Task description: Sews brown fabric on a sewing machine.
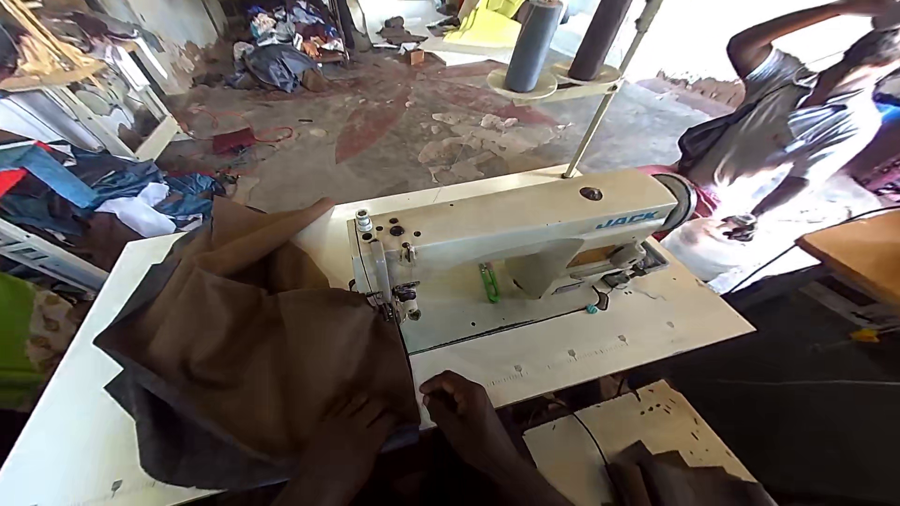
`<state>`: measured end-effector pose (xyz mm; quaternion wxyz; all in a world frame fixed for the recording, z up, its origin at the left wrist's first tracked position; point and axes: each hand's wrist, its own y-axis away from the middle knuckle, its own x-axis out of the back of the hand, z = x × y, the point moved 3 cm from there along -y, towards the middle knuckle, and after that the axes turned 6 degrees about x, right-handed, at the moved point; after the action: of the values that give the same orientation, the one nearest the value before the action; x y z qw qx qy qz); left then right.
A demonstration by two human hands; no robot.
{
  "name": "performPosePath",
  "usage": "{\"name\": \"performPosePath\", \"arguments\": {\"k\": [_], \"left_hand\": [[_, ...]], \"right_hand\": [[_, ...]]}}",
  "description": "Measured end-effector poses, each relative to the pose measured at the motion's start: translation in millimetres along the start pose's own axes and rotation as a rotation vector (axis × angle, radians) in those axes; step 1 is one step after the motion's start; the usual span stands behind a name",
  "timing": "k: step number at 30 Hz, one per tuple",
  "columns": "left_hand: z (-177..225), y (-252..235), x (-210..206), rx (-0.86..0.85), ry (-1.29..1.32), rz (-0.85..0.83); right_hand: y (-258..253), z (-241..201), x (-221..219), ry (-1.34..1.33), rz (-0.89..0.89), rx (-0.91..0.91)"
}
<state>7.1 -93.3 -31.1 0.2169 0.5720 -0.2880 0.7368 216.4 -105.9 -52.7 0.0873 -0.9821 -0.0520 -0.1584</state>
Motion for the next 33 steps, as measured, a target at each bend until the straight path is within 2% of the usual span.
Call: {"name": "performPosePath", "arguments": {"k": [3,6,9,11,14,18,21,25,29,33], "left_hand": [[-3.2,8.0,2.8,-0.006,0.013,-0.020],[-3.8,8.8,3.9,-0.010,0.101,-0.052],[-3.9,6.0,0.9,-0.030,0.186,-0.074],[-3.7,3.5,1.4,-0.054,0.181,-0.076],[-4.8,4.9,2.3,-0.056,0.236,-0.070],[-10.6,3.3,4.5,-0.015,0.470,-0.036],[-17.0,2.0,6.4,0.065,0.700,-0.079],[-24.4,-6.7,12.3,0.040,0.885,-0.147],[-31.1,-26.5,26.9,0.084,0.815,-0.211],[-36.4,-63.2,10.6,0.216,0.300,-0.008]], "right_hand": [[30.0,-6.1,-1.6,0.214,-0.036,0.107],[50.5,-5.7,-14.7,0.445,0.052,0.342],[46.9,1.7,-21.1,0.555,0.120,0.451],[38.3,6.8,-19.9,0.529,0.113,0.474],[23.3,10.1,-16.0,0.503,-0.014,0.540],[-6.7,5.4,-5.3,0.408,-0.088,0.548],[-39.3,5.1,0.0,0.497,-0.134,0.501],[-77.2,20.5,2.8,0.525,-0.159,0.611],[-79.6,25.4,1.2,0.569,-0.181,0.617],[-77.4,23.4,0.8,0.588,-0.167,0.639]]}}
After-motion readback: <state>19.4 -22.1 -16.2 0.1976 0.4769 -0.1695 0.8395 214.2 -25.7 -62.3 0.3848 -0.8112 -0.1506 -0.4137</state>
